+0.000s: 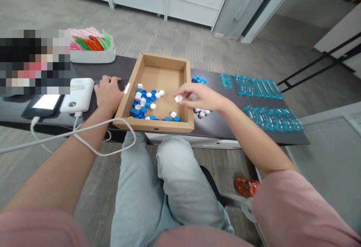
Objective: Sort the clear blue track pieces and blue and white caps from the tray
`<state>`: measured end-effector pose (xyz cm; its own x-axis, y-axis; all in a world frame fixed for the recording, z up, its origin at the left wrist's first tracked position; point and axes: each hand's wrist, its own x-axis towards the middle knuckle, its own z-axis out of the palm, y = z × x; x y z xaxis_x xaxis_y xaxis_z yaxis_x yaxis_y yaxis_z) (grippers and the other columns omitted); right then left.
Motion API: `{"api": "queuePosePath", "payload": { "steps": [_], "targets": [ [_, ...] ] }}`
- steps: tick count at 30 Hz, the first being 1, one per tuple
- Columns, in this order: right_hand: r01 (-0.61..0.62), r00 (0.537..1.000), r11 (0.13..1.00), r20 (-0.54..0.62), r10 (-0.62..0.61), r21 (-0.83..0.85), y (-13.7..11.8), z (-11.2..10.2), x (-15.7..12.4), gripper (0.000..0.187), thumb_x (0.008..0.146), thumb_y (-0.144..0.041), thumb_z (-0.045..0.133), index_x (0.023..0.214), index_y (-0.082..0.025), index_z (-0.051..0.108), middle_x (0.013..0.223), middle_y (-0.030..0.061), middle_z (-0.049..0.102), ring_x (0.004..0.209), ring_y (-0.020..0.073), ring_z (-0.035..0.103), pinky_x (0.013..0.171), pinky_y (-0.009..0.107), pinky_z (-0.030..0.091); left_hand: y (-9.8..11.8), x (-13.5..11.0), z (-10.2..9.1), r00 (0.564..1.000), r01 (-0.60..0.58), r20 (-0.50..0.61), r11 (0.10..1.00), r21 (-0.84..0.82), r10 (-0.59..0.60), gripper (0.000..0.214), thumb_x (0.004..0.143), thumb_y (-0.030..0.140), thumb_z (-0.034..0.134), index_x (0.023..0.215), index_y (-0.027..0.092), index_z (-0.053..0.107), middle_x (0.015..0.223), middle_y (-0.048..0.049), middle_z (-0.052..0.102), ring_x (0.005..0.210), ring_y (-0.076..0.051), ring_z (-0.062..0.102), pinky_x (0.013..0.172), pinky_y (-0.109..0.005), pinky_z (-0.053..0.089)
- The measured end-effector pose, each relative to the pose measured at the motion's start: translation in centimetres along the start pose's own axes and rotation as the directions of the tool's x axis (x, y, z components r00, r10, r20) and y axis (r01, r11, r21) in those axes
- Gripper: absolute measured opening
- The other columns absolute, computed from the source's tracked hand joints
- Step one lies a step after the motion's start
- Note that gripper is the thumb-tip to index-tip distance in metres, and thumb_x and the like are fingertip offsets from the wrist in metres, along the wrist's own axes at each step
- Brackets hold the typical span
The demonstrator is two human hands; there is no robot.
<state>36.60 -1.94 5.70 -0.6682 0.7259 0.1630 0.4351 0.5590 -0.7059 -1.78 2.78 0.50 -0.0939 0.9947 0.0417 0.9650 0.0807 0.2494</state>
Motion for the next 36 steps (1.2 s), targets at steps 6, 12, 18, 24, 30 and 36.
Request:
{"api": "queuePosePath", "payload": {
  "steps": [6, 12, 18, 24, 30, 36],
  "targets": [
    [-0.313, 0.896, 0.939, -0.284, 0.341, 0.14, 1.8, -5.1, -9.0, 0.055, 0.09, -0.067, 0.101, 0.12, -0.025, 0.083, 0.11, 0.0078, 0.087, 0.084, 0.0207, 0.073, 0.078, 0.037, 0.061, 0.1, 0.1, 0.0, 1.0, 0.002, 0.001, 1.0, 0.002, -0.002, 0.075, 0.113, 0.048, 0.046, 0.174, 0.008, 0.063, 0.177, -0.035, 0.056, 0.162, -0.052, 0.054, 0.136, -0.064, 0.04],
    [-0.532, 0.815, 0.842, -0.324, 0.481, -0.089, 4.2, -6.3, -14.9, 0.048, 0.082, -0.066, 0.1, 0.105, -0.025, 0.09, 0.08, 0.0035, 0.078, 0.075, 0.025, 0.073, 0.076, 0.04, 0.058, 0.1, 0.1, 0.0, 1.0, 0.004, 0.001, 1.0, 0.003, -0.004, 0.077, 0.112, 0.049, 0.046, 0.173, 0.006, 0.064, 0.177, -0.0363, 0.057, 0.161, -0.052, 0.055, 0.135, -0.067, 0.041],
    [-0.602, 0.782, 0.794, -0.268, 0.562, -0.09, 4.9, -3.9, -15.8, 0.041, 0.077, -0.051, 0.103, 0.106, -0.027, 0.084, 0.082, 0.0021, 0.081, 0.072, 0.0252, 0.075, 0.077, 0.041, 0.062, -0.1, 0.3, 0.3, 1.0, 0.009, -0.013, 1.0, -0.006, -0.009, 0.077, 0.112, 0.051, 0.047, 0.173, 0.008, 0.065, 0.177, -0.0365, 0.057, 0.163, -0.054, 0.055, 0.136, -0.067, 0.041],
    [-0.555, 0.8, 0.83, -0.309, 0.514, -0.056, 4.3, -4.0, -16.6, 0.062, 0.072, -0.064, 0.11, 0.114, -0.028, 0.081, 0.102, 0.0081, 0.087, 0.077, 0.0264, 0.077, 0.077, 0.043, 0.065, -0.3, 0.5, 0.2, 1.0, 0.002, -0.004, 1.0, -0.012, -0.002, 0.083, 0.114, 0.061, 0.042, 0.173, 0.008, 0.064, 0.175, -0.0372, 0.057, 0.162, -0.054, 0.055, 0.135, -0.068, 0.04],
    [-0.306, 0.917, 0.933, -0.32, 0.236, -0.189, 0.5, -1.8, -11.0, 0.031, 0.108, -0.056, 0.084, 0.119, -0.028, 0.083, 0.108, 0.0086, 0.087, 0.092, 0.0292, 0.078, 0.09, 0.044, 0.058, -0.1, 0.3, 0.2, 1.0, 0.021, 0.003, 1.0, 0.0, -0.021, 0.089, 0.116, 0.068, 0.031, 0.174, 0.009, 0.063, 0.176, -0.0351, 0.056, 0.163, -0.051, 0.053, 0.138, -0.063, 0.039],
    [-0.034, 0.997, 0.867, 0.037, 0.06, -0.498, -2.9, 3.3, 0.2, 0.014, 0.112, -0.032, 0.08, 0.123, -0.024, 0.084, 0.126, 0.0116, 0.089, 0.12, 0.0324, 0.078, 0.104, 0.043, 0.042, 0.0, 0.2, 0.0, 1.0, 0.011, 0.009, 1.0, 0.017, -0.011, 0.079, 0.116, 0.055, 0.038, 0.175, 0.008, 0.062, 0.178, -0.0351, 0.055, 0.164, -0.05, 0.054, 0.137, -0.063, 0.04]
  ]
}}
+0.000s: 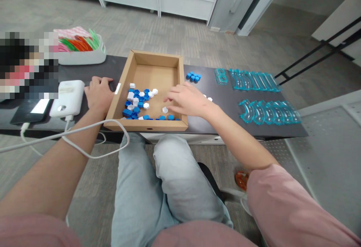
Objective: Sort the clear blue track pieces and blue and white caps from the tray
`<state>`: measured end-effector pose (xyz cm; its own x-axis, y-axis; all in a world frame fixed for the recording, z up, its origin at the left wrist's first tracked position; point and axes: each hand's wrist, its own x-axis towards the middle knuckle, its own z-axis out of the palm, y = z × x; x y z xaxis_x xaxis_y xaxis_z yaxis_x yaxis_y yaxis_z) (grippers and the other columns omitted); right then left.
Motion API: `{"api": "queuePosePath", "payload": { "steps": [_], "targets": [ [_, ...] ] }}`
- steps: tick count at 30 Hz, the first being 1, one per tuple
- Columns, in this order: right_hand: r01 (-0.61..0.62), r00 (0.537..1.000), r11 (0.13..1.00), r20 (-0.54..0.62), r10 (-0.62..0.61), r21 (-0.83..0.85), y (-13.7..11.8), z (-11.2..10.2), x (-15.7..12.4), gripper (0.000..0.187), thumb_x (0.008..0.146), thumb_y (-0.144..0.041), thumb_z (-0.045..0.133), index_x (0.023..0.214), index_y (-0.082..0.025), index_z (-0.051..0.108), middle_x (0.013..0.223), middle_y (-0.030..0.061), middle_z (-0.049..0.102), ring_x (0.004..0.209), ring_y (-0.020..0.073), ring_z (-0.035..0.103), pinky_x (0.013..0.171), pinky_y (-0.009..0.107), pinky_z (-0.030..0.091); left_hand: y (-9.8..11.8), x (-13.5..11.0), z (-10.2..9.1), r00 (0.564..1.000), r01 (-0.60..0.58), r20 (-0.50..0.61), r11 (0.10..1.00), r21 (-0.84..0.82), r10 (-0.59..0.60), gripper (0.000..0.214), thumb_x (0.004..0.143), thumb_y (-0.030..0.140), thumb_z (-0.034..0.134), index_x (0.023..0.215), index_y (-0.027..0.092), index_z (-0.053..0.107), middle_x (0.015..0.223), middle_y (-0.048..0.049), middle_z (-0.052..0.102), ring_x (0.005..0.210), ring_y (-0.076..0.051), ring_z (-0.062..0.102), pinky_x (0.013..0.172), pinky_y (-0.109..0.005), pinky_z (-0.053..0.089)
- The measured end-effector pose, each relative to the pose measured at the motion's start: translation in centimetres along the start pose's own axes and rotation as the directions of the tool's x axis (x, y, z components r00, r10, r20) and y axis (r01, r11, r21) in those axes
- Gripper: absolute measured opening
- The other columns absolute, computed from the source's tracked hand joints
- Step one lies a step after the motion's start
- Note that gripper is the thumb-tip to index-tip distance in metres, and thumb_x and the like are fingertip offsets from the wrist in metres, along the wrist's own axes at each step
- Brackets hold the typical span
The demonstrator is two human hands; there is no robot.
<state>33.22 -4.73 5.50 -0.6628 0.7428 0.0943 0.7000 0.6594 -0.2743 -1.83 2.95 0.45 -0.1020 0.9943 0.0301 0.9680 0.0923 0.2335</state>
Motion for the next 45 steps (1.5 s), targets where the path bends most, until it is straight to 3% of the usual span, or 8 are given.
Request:
{"api": "queuePosePath", "payload": {
  "steps": [4, 7, 12, 19, 27, 37, 41, 45],
  "targets": [
    [-0.011, 0.98, 0.994, 0.196, 0.033, -0.112, -1.5, 1.6, 4.3, 0.011, 0.103, -0.02, 0.081, 0.113, -0.023, 0.084, 0.115, 0.0098, 0.091, 0.111, 0.0307, 0.079, 0.096, 0.04, 0.038, 0.3, -0.1, -0.2, 1.0, 0.012, -0.001, 1.0, -0.012, -0.012, 0.087, 0.117, 0.064, 0.029, 0.175, 0.008, 0.063, 0.177, -0.035, 0.055, 0.164, -0.051, 0.054, 0.138, -0.063, 0.039],
    [0.014, 0.988, 1.0, 0.155, -0.011, -0.018, -1.5, 1.1, 4.1, 0.017, 0.097, -0.015, 0.076, 0.111, -0.024, 0.082, 0.109, 0.0066, 0.088, 0.106, 0.0289, 0.077, 0.092, 0.039, 0.039, 0.4, -0.2, -0.3, 1.0, 0.014, -0.006, 1.0, -0.025, -0.014, 0.092, 0.115, 0.071, 0.03, 0.174, 0.008, 0.064, 0.176, -0.0357, 0.056, 0.163, -0.052, 0.053, 0.138, -0.065, 0.039],
    [-0.09, 0.985, 0.947, -0.114, 0.131, 0.307, 0.6, -1.9, -2.9, 0.014, 0.099, -0.031, 0.076, 0.112, -0.027, 0.072, 0.104, 0.004, 0.08, 0.096, 0.027, 0.069, 0.088, 0.038, 0.047, 0.2, -0.1, -0.1, 1.0, 0.009, -0.007, 1.0, -0.021, -0.01, 0.09, 0.116, 0.07, 0.03, 0.175, 0.01, 0.063, 0.177, -0.0336, 0.056, 0.164, -0.051, 0.052, 0.139, -0.064, 0.037],
    [-0.316, 0.746, 0.808, -0.397, 0.536, 0.498, 4.6, 1.1, -13.1, 0.034, 0.096, -0.056, 0.085, 0.095, -0.032, 0.061, 0.103, 0.0059, 0.082, 0.1, 0.0318, 0.075, 0.1, 0.049, 0.059, 0.2, 0.0, -0.1, 1.0, 0.001, -0.004, 1.0, -0.014, -0.001, 0.083, 0.115, 0.06, 0.036, 0.175, 0.009, 0.063, 0.177, -0.0355, 0.055, 0.163, -0.052, 0.052, 0.137, -0.065, 0.038],
    [-0.363, 0.796, 0.907, -0.435, 0.422, 0.215, 6.5, 4.1, -15.8, 0.028, 0.105, -0.05, 0.08, 0.088, -0.031, 0.067, 0.111, 0.0079, 0.092, 0.113, 0.0373, 0.078, 0.112, 0.06, 0.05, 0.5, -0.3, -0.4, 1.0, 0.023, 0.014, 1.0, 0.0, -0.023, 0.081, 0.117, 0.061, 0.041, 0.177, 0.009, 0.061, 0.18, -0.0344, 0.053, 0.165, -0.051, 0.053, 0.14, -0.063, 0.037],
    [-0.338, 0.718, 0.934, -0.609, 0.338, 0.12, 6.5, 4.9, -16.0, 0.021, 0.105, -0.041, 0.08, 0.091, -0.031, 0.068, 0.111, 0.0061, 0.088, 0.111, 0.0354, 0.075, 0.111, 0.06, 0.049, 1.1, -0.5, -0.4, 0.999, 0.028, -0.025, 0.999, 0.017, -0.027, 0.073, 0.115, 0.043, 0.043, 0.174, 0.007, 0.065, 0.177, -0.0345, 0.057, 0.164, -0.051, 0.056, 0.139, -0.064, 0.041],
    [-0.134, 0.82, 0.986, -0.547, 0.168, 0.102, 3.8, 2.4, -11.9, 0.015, 0.112, -0.039, 0.077, 0.101, -0.03, 0.071, 0.105, 0.005, 0.084, 0.102, 0.0315, 0.075, 0.102, 0.051, 0.047, 1.1, -0.5, -0.5, 0.999, 0.028, -0.017, 1.0, 0.008, -0.028, 0.072, 0.115, 0.041, 0.047, 0.175, 0.006, 0.064, 0.177, -0.0344, 0.057, 0.165, -0.051, 0.055, 0.139, -0.065, 0.04],
    [0.128, 0.982, 0.986, -0.156, -0.111, 0.106, 1.2, 0.0, -4.7, 0.01, 0.116, -0.032, 0.072, 0.121, -0.027, 0.079, 0.114, 0.0066, 0.086, 0.108, 0.0287, 0.076, 0.1, 0.044, 0.042, 1.0, -0.5, -0.5, 1.0, 0.025, -0.015, 1.0, 0.01, -0.024, 0.069, 0.117, 0.041, 0.047, 0.175, 0.007, 0.064, 0.178, -0.0341, 0.056, 0.164, -0.05, 0.056, 0.138, -0.064, 0.041]
  ]
}}
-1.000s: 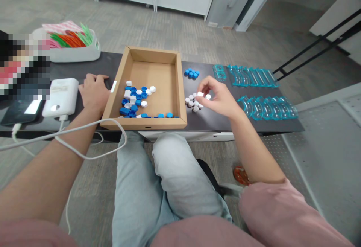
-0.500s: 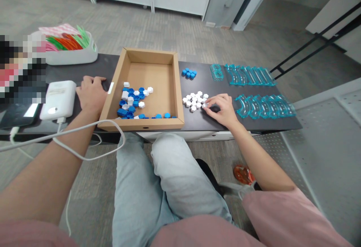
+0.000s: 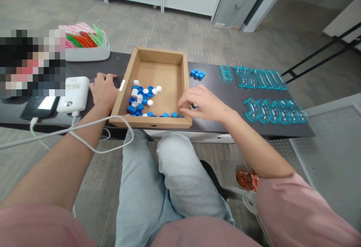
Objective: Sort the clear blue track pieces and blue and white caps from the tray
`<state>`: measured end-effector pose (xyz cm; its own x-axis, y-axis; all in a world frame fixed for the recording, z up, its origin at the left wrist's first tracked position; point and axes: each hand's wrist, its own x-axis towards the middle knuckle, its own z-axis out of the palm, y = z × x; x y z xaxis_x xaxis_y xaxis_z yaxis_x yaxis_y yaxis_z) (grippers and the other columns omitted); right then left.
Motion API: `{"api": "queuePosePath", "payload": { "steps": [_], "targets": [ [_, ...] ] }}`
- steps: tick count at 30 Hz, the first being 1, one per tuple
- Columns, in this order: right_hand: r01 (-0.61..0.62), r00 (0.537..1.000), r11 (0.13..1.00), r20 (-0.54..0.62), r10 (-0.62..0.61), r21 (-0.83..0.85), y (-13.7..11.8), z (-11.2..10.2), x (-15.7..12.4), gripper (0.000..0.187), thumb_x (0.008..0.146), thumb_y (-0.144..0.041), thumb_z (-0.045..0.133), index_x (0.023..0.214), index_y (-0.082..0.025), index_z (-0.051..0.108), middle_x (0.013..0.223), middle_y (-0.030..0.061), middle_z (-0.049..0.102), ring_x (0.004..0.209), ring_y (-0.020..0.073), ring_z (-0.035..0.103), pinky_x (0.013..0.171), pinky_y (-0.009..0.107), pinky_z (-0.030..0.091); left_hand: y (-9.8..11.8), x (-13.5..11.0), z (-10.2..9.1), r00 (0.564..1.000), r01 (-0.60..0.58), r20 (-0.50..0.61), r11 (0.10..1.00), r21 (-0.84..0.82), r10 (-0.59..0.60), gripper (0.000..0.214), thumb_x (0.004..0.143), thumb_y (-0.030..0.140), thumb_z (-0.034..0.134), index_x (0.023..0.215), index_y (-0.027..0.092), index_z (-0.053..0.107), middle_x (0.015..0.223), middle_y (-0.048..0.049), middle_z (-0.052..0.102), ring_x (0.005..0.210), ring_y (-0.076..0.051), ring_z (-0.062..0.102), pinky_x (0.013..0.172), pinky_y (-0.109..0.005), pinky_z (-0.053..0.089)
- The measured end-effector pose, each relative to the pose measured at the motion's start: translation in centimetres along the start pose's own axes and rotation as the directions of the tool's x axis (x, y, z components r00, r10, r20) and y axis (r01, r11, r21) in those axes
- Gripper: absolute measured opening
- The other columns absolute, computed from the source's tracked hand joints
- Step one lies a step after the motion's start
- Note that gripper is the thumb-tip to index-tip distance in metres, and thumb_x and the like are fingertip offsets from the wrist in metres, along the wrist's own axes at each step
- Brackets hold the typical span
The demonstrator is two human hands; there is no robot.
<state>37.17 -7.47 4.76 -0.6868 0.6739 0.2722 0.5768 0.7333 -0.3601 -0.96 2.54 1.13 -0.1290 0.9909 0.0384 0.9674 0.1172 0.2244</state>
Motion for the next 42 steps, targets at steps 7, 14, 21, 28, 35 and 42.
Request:
{"api": "queuePosePath", "payload": {
  "steps": [7, 14, 21, 28, 35, 42],
  "targets": [
    [0.083, 0.827, 0.994, 0.552, -0.109, 0.072, 0.3, 2.2, 8.2, 0.035, 0.096, -0.008, 0.082, 0.123, -0.028, 0.083, 0.119, 0.0011, 0.088, 0.102, 0.0228, 0.075, 0.084, 0.035, 0.043, -0.3, 0.2, 0.3, 1.0, -0.023, -0.009, 1.0, -0.014, 0.023, 0.07, 0.117, 0.045, 0.05, 0.173, 0.007, 0.065, 0.175, -0.0348, 0.058, 0.163, -0.051, 0.056, 0.135, -0.066, 0.041],
    [0.069, 0.901, 0.992, 0.421, -0.109, 0.109, 0.0, 3.5, 8.3, 0.015, 0.106, -0.014, 0.076, 0.117, -0.024, 0.08, 0.113, 0.0053, 0.085, 0.095, 0.023, 0.07, 0.084, 0.035, 0.045, -0.6, 0.5, 0.6, 1.0, -0.025, -0.014, 1.0, -0.005, 0.025, 0.072, 0.115, 0.046, 0.047, 0.174, 0.007, 0.065, 0.175, -0.0331, 0.058, 0.161, -0.05, 0.056, 0.135, -0.063, 0.04],
    [-0.103, 0.994, 0.987, 0.043, 0.099, 0.121, 4.1, -2.2, 4.6, 0.024, 0.108, -0.035, 0.08, 0.129, -0.024, 0.084, 0.113, 0.0072, 0.087, 0.1, 0.0257, 0.077, 0.096, 0.039, 0.058, -0.6, 0.4, 0.5, 1.0, -0.026, -0.011, 1.0, 0.004, 0.026, 0.072, 0.116, 0.046, 0.046, 0.173, 0.007, 0.065, 0.175, -0.0339, 0.058, 0.162, -0.051, 0.056, 0.136, -0.063, 0.041],
    [-0.577, 0.816, 0.806, -0.056, 0.575, -0.135, 15.0, -4.9, -1.4, 0.028, 0.096, -0.036, 0.088, 0.12, -0.023, 0.089, 0.107, 0.0095, 0.091, 0.095, 0.0302, 0.083, 0.098, 0.044, 0.065, -0.7, 0.6, 0.8, 1.0, -0.026, -0.01, 1.0, 0.016, 0.026, 0.076, 0.115, 0.05, 0.043, 0.175, 0.008, 0.064, 0.175, -0.0343, 0.058, 0.16, -0.052, 0.056, 0.136, -0.064, 0.041],
    [-0.64, 0.769, 0.765, -0.061, 0.637, -0.072, 19.5, -2.9, -2.4, 0.047, 0.089, -0.034, 0.096, 0.133, -0.021, 0.083, 0.106, 0.0096, 0.089, 0.094, 0.0297, 0.083, 0.101, 0.047, 0.068, -0.6, 0.5, 0.6, 1.0, -0.018, -0.002, 1.0, 0.005, 0.018, 0.077, 0.114, 0.05, 0.038, 0.174, 0.008, 0.065, 0.175, -0.034, 0.057, 0.161, -0.052, 0.055, 0.137, -0.064, 0.04],
    [-0.601, 0.792, 0.799, -0.13, 0.597, 0.011, 21.0, -3.3, -2.3, 0.059, 0.085, -0.034, 0.093, 0.141, -0.022, 0.079, 0.147, 0.0201, 0.077, 0.134, 0.0419, 0.076, 0.111, 0.061, 0.071, -0.8, 0.6, 0.6, 1.0, -0.024, -0.009, 1.0, 0.004, 0.024, 0.079, 0.115, 0.055, 0.037, 0.173, 0.01, 0.065, 0.174, -0.0346, 0.059, 0.158, -0.053, 0.055, 0.135, -0.065, 0.04]
  ]
}}
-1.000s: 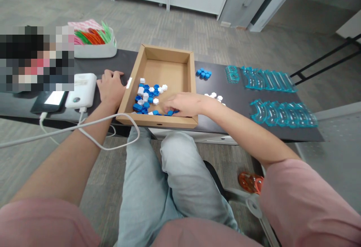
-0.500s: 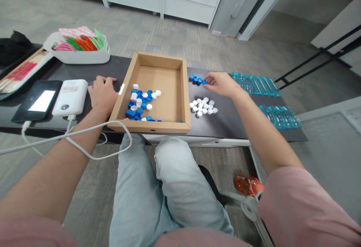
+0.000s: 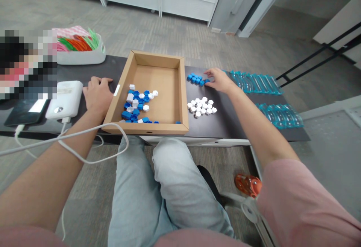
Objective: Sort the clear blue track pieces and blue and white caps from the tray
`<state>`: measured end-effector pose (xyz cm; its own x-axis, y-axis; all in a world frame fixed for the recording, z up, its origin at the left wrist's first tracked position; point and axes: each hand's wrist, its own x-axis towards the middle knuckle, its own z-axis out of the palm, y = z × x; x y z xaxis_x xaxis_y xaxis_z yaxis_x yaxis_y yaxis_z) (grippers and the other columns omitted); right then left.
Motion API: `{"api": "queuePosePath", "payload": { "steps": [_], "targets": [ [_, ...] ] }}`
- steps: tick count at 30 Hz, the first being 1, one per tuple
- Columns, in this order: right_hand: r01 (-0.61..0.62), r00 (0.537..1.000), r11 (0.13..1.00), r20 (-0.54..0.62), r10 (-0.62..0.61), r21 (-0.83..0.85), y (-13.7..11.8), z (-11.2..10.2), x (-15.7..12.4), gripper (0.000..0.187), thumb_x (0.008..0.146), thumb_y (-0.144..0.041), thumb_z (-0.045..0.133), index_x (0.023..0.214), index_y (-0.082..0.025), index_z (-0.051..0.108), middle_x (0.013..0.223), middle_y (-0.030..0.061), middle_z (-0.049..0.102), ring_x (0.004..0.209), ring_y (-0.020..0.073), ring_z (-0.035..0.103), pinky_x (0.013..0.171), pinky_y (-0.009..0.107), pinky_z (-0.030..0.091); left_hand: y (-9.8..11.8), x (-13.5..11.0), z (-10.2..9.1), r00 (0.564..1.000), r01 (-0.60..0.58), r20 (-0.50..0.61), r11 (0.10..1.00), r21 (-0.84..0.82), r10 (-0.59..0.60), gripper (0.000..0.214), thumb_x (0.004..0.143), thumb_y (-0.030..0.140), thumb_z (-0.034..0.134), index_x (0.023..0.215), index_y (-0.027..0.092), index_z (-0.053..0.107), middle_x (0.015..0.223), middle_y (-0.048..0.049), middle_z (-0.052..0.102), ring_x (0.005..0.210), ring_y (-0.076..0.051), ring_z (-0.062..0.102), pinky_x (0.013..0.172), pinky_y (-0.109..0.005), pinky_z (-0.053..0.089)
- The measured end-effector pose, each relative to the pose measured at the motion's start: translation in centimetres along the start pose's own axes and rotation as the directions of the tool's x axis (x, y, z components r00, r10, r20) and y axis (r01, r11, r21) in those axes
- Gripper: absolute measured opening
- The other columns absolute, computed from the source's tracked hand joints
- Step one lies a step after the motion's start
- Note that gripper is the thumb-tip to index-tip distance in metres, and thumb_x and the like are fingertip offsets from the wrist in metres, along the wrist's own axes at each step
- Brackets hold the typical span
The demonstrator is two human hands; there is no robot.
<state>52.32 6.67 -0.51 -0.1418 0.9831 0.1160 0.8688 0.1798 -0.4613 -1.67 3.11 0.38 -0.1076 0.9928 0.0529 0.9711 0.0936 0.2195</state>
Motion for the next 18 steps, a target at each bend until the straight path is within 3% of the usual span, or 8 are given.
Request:
{"api": "queuePosePath", "payload": {
  "steps": [4, 6, 9, 11, 18],
  "targets": [
    [0.002, 0.998, 0.994, -0.055, -0.008, -0.108, -0.4, 0.1, -1.1, 0.064, 0.089, -0.034, 0.093, 0.149, -0.019, 0.075, 0.16, 0.0259, 0.063, 0.152, 0.0502, 0.067, 0.135, 0.074, 0.055, 0.0, 0.0, 0.0, 1.0, -0.007, 0.004, 1.0, 0.007, 0.007, 0.074, 0.114, 0.047, 0.041, 0.173, 0.009, 0.065, 0.175, -0.0359, 0.058, 0.158, -0.054, 0.056, 0.133, -0.067, 0.043],
    [-0.013, 0.998, 0.991, -0.055, 0.006, -0.132, -0.5, 0.5, -1.8, 0.074, 0.088, -0.036, 0.097, 0.155, -0.017, 0.071, 0.168, 0.0287, 0.055, 0.146, 0.0499, 0.071, 0.139, 0.073, 0.051, 0.0, -0.1, -0.1, 1.0, -0.003, 0.004, 1.0, 0.007, 0.003, 0.072, 0.114, 0.045, 0.041, 0.173, 0.01, 0.066, 0.175, -0.0351, 0.059, 0.159, -0.053, 0.056, 0.133, -0.066, 0.043],
    [-0.057, 0.998, 0.996, 0.001, 0.057, -0.075, -0.4, 1.5, -2.1, 0.086, 0.089, -0.042, 0.101, 0.162, -0.016, 0.064, 0.173, 0.0294, 0.049, 0.117, 0.0378, 0.084, 0.133, 0.066, 0.059, 0.1, -0.2, -0.2, 1.0, 0.002, 0.007, 1.0, 0.006, -0.002, 0.071, 0.116, 0.042, 0.039, 0.174, 0.01, 0.065, 0.175, -0.0348, 0.058, 0.161, -0.052, 0.056, 0.135, -0.064, 0.042],
    [-0.078, 0.997, 0.996, 0.02, 0.079, -0.032, -0.3, 2.1, -1.7, 0.084, 0.092, -0.045, 0.099, 0.162, -0.018, 0.063, 0.17, 0.0265, 0.051, 0.102, 0.0307, 0.085, 0.129, 0.063, 0.064, 0.2, -0.3, -0.2, 1.0, 0.003, 0.005, 1.0, 0.007, -0.003, 0.071, 0.116, 0.043, 0.038, 0.173, 0.009, 0.065, 0.174, -0.0354, 0.058, 0.161, -0.052, 0.056, 0.134, -0.064, 0.043],
    [-0.028, 0.998, 0.999, 0.049, 0.027, 0.021, -1.1, 3.6, 1.2, 0.073, 0.098, -0.041, 0.089, 0.163, -0.016, 0.066, 0.162, 0.0211, 0.057, 0.102, 0.0274, 0.081, 0.124, 0.059, 0.067, 0.4, -0.3, -0.5, 0.999, 0.012, 0.031, 1.0, 0.002, -0.012, 0.075, 0.116, 0.046, 0.036, 0.175, 0.01, 0.064, 0.175, -0.035, 0.057, 0.161, -0.052, 0.055, 0.135, -0.062, 0.041]
  ]
}}
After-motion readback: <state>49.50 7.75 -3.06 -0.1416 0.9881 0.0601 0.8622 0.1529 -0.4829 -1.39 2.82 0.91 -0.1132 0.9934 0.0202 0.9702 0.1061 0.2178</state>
